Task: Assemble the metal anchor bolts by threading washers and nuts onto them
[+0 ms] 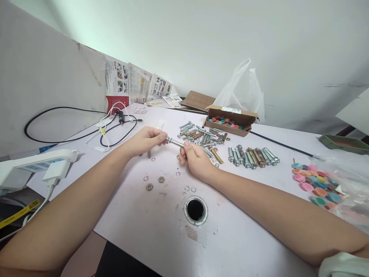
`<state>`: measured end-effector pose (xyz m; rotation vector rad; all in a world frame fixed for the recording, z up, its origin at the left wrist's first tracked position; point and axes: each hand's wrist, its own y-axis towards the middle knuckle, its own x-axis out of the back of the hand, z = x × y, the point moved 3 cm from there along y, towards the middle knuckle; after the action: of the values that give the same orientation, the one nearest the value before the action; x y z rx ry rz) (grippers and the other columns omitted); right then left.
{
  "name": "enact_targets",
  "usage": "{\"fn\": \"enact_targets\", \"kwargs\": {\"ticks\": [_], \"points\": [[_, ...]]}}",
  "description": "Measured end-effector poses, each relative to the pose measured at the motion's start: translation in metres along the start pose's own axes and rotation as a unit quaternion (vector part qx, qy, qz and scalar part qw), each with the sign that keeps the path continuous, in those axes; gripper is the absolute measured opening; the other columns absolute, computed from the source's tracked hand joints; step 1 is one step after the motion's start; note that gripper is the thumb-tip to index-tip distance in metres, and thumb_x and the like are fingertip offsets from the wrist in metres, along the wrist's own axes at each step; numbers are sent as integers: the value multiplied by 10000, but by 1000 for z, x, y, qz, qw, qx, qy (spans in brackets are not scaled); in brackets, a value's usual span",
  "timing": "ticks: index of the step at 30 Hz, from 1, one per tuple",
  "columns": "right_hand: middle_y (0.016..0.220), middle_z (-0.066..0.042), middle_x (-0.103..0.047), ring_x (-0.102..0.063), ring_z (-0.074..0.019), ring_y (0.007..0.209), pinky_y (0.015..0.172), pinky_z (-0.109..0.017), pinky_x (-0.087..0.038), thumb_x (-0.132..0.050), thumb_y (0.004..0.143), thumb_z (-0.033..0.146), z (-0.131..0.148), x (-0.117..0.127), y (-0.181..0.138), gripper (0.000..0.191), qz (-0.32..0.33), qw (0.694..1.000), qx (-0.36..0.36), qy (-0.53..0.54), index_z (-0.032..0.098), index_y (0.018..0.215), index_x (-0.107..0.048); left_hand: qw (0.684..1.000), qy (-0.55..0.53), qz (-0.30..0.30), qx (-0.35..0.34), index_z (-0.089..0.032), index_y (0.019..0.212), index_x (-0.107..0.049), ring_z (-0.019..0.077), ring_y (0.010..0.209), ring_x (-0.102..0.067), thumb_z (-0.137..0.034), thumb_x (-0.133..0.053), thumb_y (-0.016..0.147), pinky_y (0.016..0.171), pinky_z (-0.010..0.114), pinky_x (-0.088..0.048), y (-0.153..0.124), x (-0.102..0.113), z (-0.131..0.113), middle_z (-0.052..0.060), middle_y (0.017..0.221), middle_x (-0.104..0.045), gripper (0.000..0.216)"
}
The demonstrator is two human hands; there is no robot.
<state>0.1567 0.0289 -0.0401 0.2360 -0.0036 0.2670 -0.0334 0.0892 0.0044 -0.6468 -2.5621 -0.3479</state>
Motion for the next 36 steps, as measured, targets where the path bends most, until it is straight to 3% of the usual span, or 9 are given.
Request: {"fn": "enact_targets", "kwargs": {"ticks": [5,9,15,19,22,25,27,32,36], "points": [[573,22,-532,-498,-134,611,688,-305,-397,-441,959,632,-1,1,1,490,1,1000,-10,10,200,731,-482,994,-102,37,-29,-147,1001,-723,103,735,-534,-417,-806,701,705,244,-431,-1,0,0,31,833,-639,412],[576,20,-531,-491,-135,603,663,-304,-382,-440,947,653,-2,-1,1,500,9,1000,-21,15,203,730,-469,997,-68,1,-48,-192,1172,-691,106,735,-513,-459,-690,815,711,241,-421,-2,1,-4,15,821,-617,446],[576,20,-520,-486,-137,604,666,-307,-384,-450,934,666,-6,-1,2,504,11,1000,-23,14,204,732,-467,1000,19,17,-7,-125,802,-728,106,663,-471,-568,-594,857,633,252,-384,0,-1,1,45,766,-596,466],[586,20,-523,-493,-138,616,681,-310,-393,-461,932,660,-9,-1,3,496,13,999,-25,24,201,746,-479,996,-79,27,-40,-150,1069,-718,94,692,-475,-419,-808,702,640,230,-388,-2,1,-1,25,816,-585,464],[582,23,-510,-488,-136,615,684,-308,-391,-469,928,659,-8,-2,3,496,13,999,-27,29,199,742,-478,996,-76,6,-50,-172,1228,-671,105,713,-494,-501,-751,753,678,235,-408,-2,2,-4,27,841,-609,583],[581,22,-502,-470,-132,605,663,-301,-375,-460,927,669,-7,-4,2,510,24,999,-30,20,200,726,-464,999,20,-38,-19,-139,1013,-754,132,740,-531,-670,-452,898,710,263,-424,-1,2,-2,74,905,-666,621],[584,20,-500,-459,-130,601,651,-298,-366,-446,927,680,-6,-4,2,523,30,999,-30,10,200,719,-459,997,65,-28,27,-119,817,-765,121,635,-499,-715,-318,917,632,268,-399,1,0,2,81,778,-652,752],[596,15,-507,-457,-128,601,645,-295,-363,-411,945,676,-8,-3,2,533,38,999,-24,-18,196,719,-463,995,65,29,71,-116,762,-760,59,428,-278,-714,-538,820,440,248,-208,0,-1,9,9,512,-492,640],[604,13,-512,-468,-128,608,662,-297,-380,-392,957,667,-9,-3,2,532,40,998,-22,-33,195,721,-463,998,20,42,40,-117,781,-747,56,475,-340,-616,-648,793,455,225,-246,-4,3,2,11,572,-550,508]]}}
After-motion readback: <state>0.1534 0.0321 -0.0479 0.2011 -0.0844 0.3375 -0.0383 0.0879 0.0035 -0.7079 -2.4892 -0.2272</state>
